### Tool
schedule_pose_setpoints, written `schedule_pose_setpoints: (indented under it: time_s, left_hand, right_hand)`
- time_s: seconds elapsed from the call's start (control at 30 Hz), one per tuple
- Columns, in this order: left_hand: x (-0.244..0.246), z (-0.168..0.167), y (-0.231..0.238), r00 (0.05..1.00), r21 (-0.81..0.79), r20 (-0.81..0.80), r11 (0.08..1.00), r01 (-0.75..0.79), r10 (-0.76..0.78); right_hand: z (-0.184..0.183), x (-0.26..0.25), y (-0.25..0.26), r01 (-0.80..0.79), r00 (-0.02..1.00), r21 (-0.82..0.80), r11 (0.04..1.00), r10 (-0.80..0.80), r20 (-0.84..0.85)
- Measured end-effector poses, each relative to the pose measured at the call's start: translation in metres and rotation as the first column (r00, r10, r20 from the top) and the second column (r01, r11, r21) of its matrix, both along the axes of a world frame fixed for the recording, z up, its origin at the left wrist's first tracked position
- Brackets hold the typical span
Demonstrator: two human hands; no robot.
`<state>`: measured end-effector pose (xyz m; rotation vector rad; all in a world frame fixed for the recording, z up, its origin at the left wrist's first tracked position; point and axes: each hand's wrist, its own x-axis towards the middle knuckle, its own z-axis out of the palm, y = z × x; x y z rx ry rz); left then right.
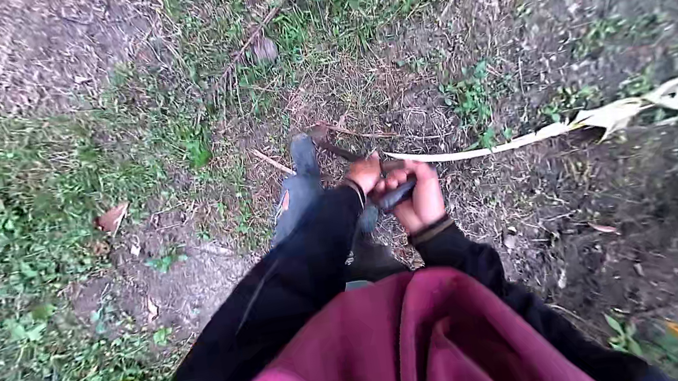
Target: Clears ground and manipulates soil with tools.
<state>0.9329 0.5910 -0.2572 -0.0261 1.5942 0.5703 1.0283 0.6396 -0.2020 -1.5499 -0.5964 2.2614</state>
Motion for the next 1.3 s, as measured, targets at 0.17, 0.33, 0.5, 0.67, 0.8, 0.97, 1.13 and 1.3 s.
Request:
schedule_pose_setpoints:
  time_s: [0.17, 0.33, 0.5, 0.67, 0.8, 0.97, 1.13, 1.3]
  left_hand:
    - [-0.025, -0.002, 0.021, 0.997, 0.016, -0.078, 1.0, 0.004, -0.003]
    - [0.076, -0.017, -0.027, 0.993, -0.034, -0.108, 0.999, 0.041, -0.044]
    - [0.154, -0.025, -0.071, 0.995, -0.095, -0.046, 0.992, 0.08, -0.085]
    - [0.155, -0.03, -0.07, 0.999, -0.109, -0.038, 0.994, 0.023, -0.027]
    - [0.119, -0.016, -0.051, 0.998, -0.093, -0.037, 0.995, 0.044, -0.048]
    - [0.046, -0.008, -0.031, 0.99, -0.102, -0.022, 0.985, 0.137, -0.14]
    - [-0.009, -0.012, -0.062, 0.977, -0.106, -0.01, 0.972, 0.211, -0.213]
    - [0.074, -0.033, -0.093, 0.982, -0.13, -0.071, 0.978, 0.164, -0.174]
  right_hand:
    - [-0.015, -0.01, 0.021, -0.046, 0.987, 0.004, 0.999, 0.046, -0.153]
    - [-0.03, 0.096, -0.027, -0.134, 0.99, 0.026, 0.991, 0.132, 0.054]
    - [-0.043, 0.19, -0.069, -0.298, 0.919, -0.105, 0.949, 0.315, 0.237]
    - [-0.04, 0.178, -0.073, -0.09, 0.968, -0.177, 0.98, 0.128, 0.218]
    - [-0.033, 0.138, -0.059, -0.048, 0.983, -0.111, 0.993, 0.067, 0.171]
    - [-0.034, 0.073, -0.045, -0.099, 0.986, -0.008, 0.995, 0.099, 0.138]
    - [-0.038, 0.023, -0.082, -0.142, 0.99, 0.034, 0.989, 0.141, 0.02]
    - [-0.055, 0.116, -0.104, -0.251, 0.959, -0.093, 0.963, 0.261, 0.114]
